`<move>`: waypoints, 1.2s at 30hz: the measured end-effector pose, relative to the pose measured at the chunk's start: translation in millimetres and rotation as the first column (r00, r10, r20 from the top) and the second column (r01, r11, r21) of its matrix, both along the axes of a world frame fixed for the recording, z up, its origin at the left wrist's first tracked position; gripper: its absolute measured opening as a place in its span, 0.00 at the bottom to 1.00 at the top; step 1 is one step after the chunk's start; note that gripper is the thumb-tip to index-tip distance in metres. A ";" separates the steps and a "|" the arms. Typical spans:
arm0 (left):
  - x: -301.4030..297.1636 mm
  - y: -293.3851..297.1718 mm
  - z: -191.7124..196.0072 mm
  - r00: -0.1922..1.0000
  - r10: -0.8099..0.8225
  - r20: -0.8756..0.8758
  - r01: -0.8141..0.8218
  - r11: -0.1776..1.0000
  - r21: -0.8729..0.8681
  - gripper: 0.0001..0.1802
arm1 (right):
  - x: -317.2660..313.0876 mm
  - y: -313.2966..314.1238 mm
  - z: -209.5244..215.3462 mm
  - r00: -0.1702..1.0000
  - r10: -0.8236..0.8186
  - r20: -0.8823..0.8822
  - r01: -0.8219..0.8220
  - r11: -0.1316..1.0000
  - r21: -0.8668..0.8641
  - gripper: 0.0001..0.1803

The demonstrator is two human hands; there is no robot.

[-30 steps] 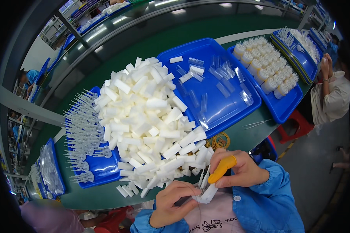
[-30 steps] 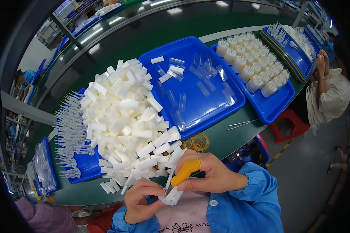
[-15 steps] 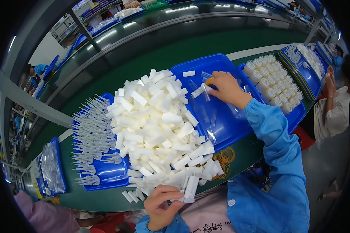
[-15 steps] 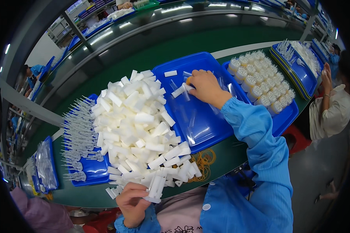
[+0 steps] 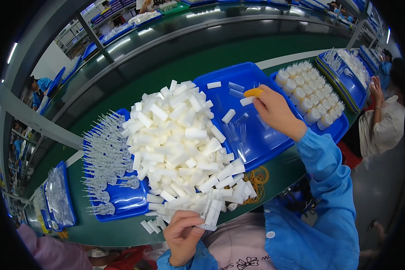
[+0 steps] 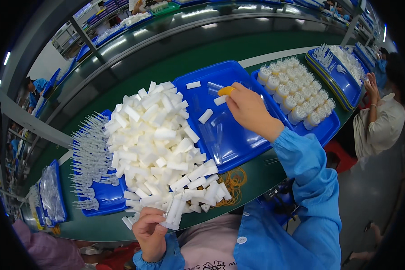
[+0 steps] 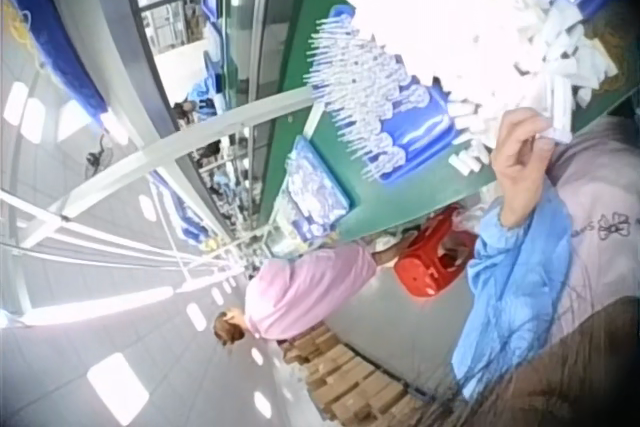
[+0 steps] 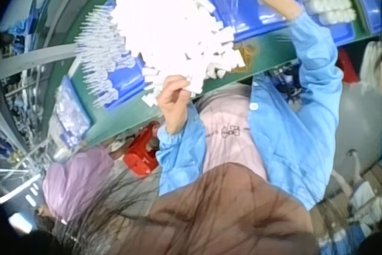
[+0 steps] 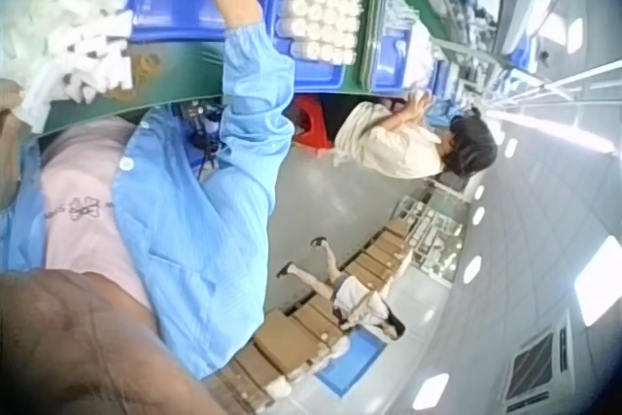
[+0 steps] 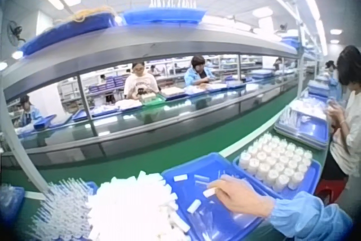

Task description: The person inserts white cylindrical foam pieces into clear plastic tubes using a yellow-handled tool. The person then secures the filled tubes with rubber bands and places them into a blue tray. The process is repeated continuously with multiple units.

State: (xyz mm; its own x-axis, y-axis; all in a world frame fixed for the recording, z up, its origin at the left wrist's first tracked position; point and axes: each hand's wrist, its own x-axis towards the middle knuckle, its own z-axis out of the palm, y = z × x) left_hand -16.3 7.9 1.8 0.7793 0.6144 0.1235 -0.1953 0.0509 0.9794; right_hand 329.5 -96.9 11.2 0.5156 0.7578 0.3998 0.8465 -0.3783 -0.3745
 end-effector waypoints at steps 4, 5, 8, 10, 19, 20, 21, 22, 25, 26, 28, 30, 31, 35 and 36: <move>-7.2 3.0 -1.8 0.999 -0.026 0.040 0.020 0.987 0.161 0.09 | -76.8 -26.2 41.3 0.629 0.211 -0.748 -0.032 0.969 0.247 0.12; -7.3 3.7 -1.3 0.997 -0.048 0.054 0.036 0.976 0.213 0.09 | -93.4 -36.6 50.0 0.514 0.221 -0.829 -0.049 0.972 0.229 0.12; -2.3 3.4 4.8 0.979 -0.186 0.085 0.147 0.930 0.338 0.12 | -127.1 -64.3 42.5 0.599 0.356 -0.717 -0.150 0.930 0.337 0.10; 0.4 2.1 6.8 0.968 -0.239 0.073 0.189 0.891 0.412 0.13 | -134.4 -66.5 28.1 0.727 0.342 -0.595 -0.137 0.922 0.362 0.08; 14.7 -5.6 13.6 0.951 -0.309 0.002 0.274 0.848 0.454 0.14 | -131.1 -58.4 4.6 0.316 0.306 -0.898 0.103 0.930 0.353 0.12; 15.4 -5.7 13.9 0.946 -0.324 -0.004 0.290 0.841 0.456 0.15 | -131.0 -57.4 3.8 0.312 0.315 -0.896 0.093 0.929 0.359 0.12; 16.4 -5.8 14.1 0.945 -0.327 -0.015 0.297 0.837 0.460 0.15 | -130.5 -56.6 2.9 0.312 0.319 -0.895 0.084 0.929 0.360 0.12; 17.3 -5.7 14.5 0.943 -0.332 -0.026 0.305 0.831 0.464 0.16 | -130.4 -55.7 2.3 0.313 0.322 -0.893 0.076 0.929 0.362 0.12; 20.6 -6.5 13.3 0.946 -0.323 -0.037 0.301 0.827 0.475 0.15 | -132.6 -53.1 0.9 0.275 0.332 -0.902 0.071 0.929 0.363 0.11; 21.9 -6.9 12.8 0.948 -0.316 -0.037 0.294 0.827 0.479 0.14 | -133.1 -52.7 0.5 0.256 0.335 -0.907 0.072 0.929 0.363 0.10; 24.3 -6.9 15.2 0.946 -0.320 -0.051 0.304 0.822 0.482 0.14 | -129.6 -51.8 -3.0 0.351 0.387 -0.853 -0.081 0.920 0.384 0.09; 24.1 -6.2 15.8 0.941 -0.336 -0.051 0.315 0.808 0.497 0.15 | -129.5 -50.1 -3.8 0.419 0.440 -0.795 -0.168 0.897 0.408 0.09; 23.2 -5.3 15.0 0.936 -0.350 -0.042 0.321 0.798 0.511 0.15 | -131.2 -48.1 -2.4 0.445 0.461 -0.768 -0.177 0.886 0.429 0.09; 20.8 -5.1 13.5 0.943 -0.327 -0.064 0.305 0.769 0.562 0.17 | -131.7 -46.7 1.1 0.456 0.484 -0.747 -0.167 0.871 0.462 0.08; 21.3 -5.0 13.8 0.943 -0.325 -0.070 0.303 0.754 0.583 0.18 | -130.9 -45.0 0.7 0.431 0.483 -0.762 -0.158 0.872 0.464 0.08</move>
State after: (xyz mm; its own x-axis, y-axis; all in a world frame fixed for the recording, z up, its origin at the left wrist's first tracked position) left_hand 5.0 2.9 15.7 0.9040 0.1393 0.4041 -0.3031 -0.4575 0.8359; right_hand 198.6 -141.9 11.8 0.4574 0.8783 0.1392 0.0920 0.1090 -0.9898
